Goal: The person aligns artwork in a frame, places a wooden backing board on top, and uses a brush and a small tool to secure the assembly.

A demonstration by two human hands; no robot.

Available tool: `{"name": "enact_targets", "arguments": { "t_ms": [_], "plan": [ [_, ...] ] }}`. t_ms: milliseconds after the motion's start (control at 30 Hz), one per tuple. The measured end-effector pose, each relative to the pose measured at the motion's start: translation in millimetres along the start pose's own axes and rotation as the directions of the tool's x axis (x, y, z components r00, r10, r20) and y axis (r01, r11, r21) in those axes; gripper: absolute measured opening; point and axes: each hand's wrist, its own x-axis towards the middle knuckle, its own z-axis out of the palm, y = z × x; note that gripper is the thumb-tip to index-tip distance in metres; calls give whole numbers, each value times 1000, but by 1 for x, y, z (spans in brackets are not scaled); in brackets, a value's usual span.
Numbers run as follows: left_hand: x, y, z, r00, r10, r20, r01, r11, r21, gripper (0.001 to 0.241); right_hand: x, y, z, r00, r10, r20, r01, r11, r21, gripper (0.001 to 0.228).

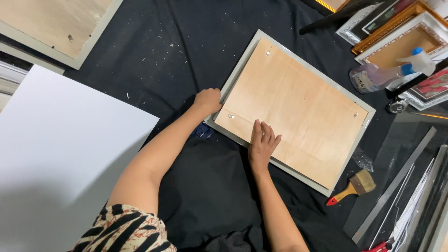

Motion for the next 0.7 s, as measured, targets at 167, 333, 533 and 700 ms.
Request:
{"name": "enact_targets", "arguments": {
  "t_ms": [167, 333, 533, 700],
  "plan": [
    [-27, 17, -27, 995, 27, -97, -32, 998, -52, 39, 0, -3, -6, 999, 26, 47, -26, 1000, 13, 67],
    [-4, 3, -4, 985, 56, -166, -68, 996, -65, 42, 3, -6, -7, 998, 27, 62, -28, 1000, 11, 67],
    [11, -2, 1, 986, 71, -150, -80, 995, -52, 35, 3, -5, -5, 997, 25, 77, -25, 1000, -6, 63],
    [14, -4, 2, 992, 41, -118, -47, 998, -52, 34, 5, -4, -2, 999, -14, 37, 14, 1000, -12, 62]
  ]
}}
